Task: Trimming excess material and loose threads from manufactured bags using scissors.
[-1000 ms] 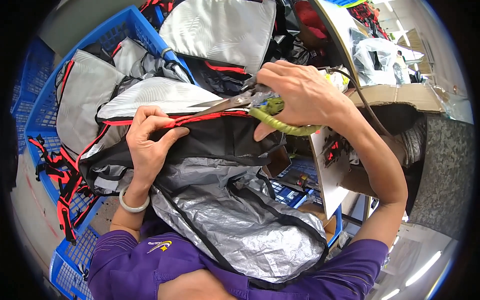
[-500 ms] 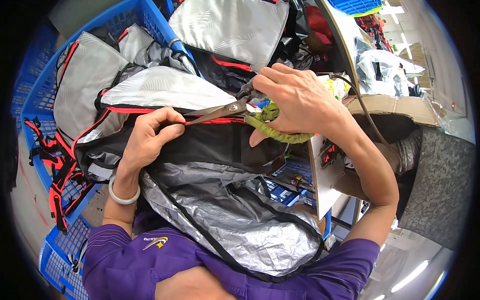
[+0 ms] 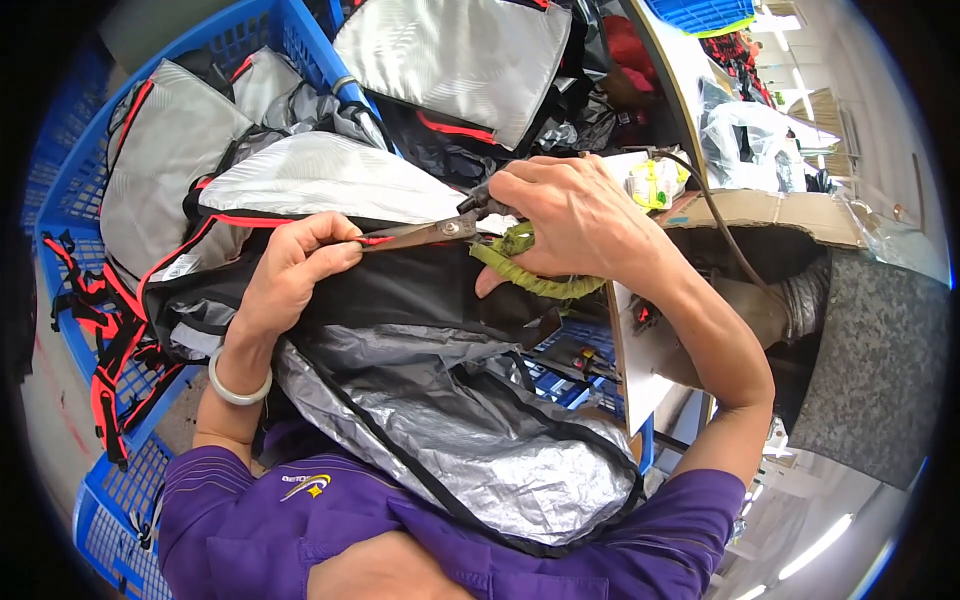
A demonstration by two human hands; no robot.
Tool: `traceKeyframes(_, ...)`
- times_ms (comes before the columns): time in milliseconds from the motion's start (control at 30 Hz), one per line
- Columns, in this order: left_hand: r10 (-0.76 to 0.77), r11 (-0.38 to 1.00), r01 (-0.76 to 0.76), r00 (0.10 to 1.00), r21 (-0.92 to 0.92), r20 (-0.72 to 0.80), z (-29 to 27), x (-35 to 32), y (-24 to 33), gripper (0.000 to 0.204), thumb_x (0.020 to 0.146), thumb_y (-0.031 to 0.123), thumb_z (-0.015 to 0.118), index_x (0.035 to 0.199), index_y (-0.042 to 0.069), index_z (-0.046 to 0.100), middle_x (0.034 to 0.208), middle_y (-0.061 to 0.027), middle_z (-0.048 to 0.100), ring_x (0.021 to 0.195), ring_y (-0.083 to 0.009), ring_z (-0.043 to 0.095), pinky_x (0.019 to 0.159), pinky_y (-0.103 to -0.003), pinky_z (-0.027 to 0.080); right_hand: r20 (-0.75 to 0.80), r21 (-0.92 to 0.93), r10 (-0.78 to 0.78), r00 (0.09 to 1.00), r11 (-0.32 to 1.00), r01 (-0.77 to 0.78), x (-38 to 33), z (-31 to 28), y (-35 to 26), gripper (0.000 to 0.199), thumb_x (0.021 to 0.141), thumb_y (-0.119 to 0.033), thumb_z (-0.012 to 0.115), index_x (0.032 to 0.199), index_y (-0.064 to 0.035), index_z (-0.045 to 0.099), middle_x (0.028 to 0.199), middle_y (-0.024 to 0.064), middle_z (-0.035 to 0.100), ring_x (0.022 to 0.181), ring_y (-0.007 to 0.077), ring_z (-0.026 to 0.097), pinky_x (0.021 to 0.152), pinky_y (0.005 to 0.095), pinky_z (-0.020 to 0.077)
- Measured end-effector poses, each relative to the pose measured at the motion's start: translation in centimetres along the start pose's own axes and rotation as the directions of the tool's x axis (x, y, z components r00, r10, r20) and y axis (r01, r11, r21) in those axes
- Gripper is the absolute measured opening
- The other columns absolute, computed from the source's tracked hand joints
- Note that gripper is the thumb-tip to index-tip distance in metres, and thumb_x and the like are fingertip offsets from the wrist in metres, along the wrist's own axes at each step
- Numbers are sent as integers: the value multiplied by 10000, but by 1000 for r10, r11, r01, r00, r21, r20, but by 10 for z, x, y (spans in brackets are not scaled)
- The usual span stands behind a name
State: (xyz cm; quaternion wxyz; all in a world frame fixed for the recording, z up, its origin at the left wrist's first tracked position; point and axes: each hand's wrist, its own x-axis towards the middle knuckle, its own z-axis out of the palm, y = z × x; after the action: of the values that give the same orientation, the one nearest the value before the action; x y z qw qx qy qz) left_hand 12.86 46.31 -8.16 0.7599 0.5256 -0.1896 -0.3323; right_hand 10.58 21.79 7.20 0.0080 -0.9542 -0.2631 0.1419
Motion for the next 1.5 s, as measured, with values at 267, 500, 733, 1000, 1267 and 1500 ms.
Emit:
traceKeyframes(267, -44, 998, 45, 999, 38, -10, -3, -5, 10, 179, 823, 106, 640, 911, -47, 613, 787, -15, 603, 729, -65, 507, 672, -218, 417, -127, 149, 126, 984, 983, -107, -15, 19, -1, 573, 560, -393, 859, 647, -18, 434, 602, 112, 457, 550, 313, 467, 524, 385, 371)
traceKeyframes(500, -194, 643, 141, 981, 753, -18, -114, -61, 10, 359, 715, 250, 752, 845, -41, 588, 723, -51, 564, 691, -104, 489, 621, -271, 403, -165, 222, 362, 917, 920, -323, -52, 58, -19, 516, 680, -400, 795, 741, -15, 457, 673, 154, 536, 635, 354, 546, 573, 410, 418)
traceKeyframes(733, -3, 805, 135, 975, 577, -223, -54, -104, 78, 196, 643, 35, 741, 788, -40, 631, 705, 21, 568, 699, -47, 511, 655, -198, 401, -179, 602, 467, 866, 748, -279, -73, 79, -53, 501, 665, -311, 830, 953, -20, 540, 789, 118, 612, 686, 237, 582, 643, 323, 450)
traceKeyframes(1000, -20, 838, 85, 992, 539, -125, -7, -115, 81, 156, 774, 59, 675, 878, -56, 654, 714, -6, 605, 661, -42, 503, 598, -211, 412, -263, 817, 176, 949, 564, 122, 25, 63, -137, 367, 735, -218, 785, 928, -36, 531, 821, 48, 605, 762, 131, 576, 689, 289, 471)
traceKeyframes(1267, 279, 513, -16, 949, 858, -149, -25, -122, 52, 270, 719, 203, 748, 773, -29, 620, 672, -128, 614, 587, -244, 571, 574, -330, 435, -506, 753, 314, 803, 615, 234, 46, 93, -164, 271, 747, -102, 739, 878, -16, 518, 714, 29, 500, 643, 115, 438, 587, 288, 400)
traceKeyframes(1500, 386, 538, 73, 864, 840, -322, -24, -128, 40, 325, 663, 228, 776, 635, -3, 549, 560, -85, 527, 498, -196, 458, 532, -322, 360, -362, 512, 251, 898, 858, -34, 6, 76, -115, 649, 631, -489, 796, 981, -6, 541, 923, 126, 566, 872, 271, 577, 758, 379, 445)
